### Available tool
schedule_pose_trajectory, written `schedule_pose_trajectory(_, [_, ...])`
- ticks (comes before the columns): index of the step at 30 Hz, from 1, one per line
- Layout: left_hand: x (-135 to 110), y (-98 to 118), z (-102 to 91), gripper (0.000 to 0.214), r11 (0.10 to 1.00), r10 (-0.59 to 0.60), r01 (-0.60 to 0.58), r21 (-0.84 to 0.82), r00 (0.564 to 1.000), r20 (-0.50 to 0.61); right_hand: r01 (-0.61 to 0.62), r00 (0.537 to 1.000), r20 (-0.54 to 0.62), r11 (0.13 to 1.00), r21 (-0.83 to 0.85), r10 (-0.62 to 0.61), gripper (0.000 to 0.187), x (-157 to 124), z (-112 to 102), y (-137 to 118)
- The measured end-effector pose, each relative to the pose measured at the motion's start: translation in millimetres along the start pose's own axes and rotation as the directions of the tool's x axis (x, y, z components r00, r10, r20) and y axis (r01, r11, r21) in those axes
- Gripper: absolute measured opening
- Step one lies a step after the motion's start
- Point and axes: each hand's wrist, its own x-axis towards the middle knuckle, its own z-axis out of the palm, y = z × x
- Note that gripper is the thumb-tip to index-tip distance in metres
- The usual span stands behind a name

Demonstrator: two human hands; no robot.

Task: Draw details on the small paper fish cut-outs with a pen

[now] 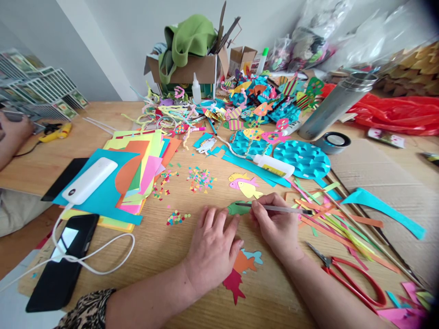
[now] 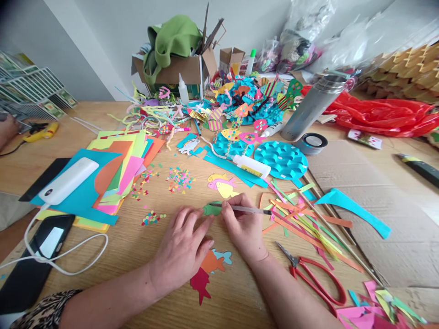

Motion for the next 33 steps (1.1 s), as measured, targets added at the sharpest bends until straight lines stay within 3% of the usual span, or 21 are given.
schedule_pose_trajectory(12, [-0.1,-1.7,-1.3,0.039,1.0,0.025,-0.025,-0.004,1.0,-0.001,0.075,0.996,-0.05,0.997,-0.004,-0.075,0.016,2.7,0.0,-2.6])
schedule_pose_trajectory(19, [0.3,-3.1,-1.7,0.034,0.999,0.034,-0.034,-0.008,0.999,-0.007,-0.054,0.998,0.031,0.999,0.009,0.053,0.017,6.8,0.5,1.7])
schedule_pose_trajectory(25, [-0.3,-3.5,-0.6,0.043,0.999,0.036,-0.036,0.01,0.999,0.006,-0.065,0.996,0.062,0.998,0.0,0.064,0.016,6.9,0.0,-1.0])
schedule_pose_trajectory(33, [0.7,-3.8,-0.8,0.036,0.998,0.055,-0.055,0.008,0.998,-0.01,-0.148,0.984,0.1,0.989,0.022,0.145,0.018,6.8,-0.3,-1.3])
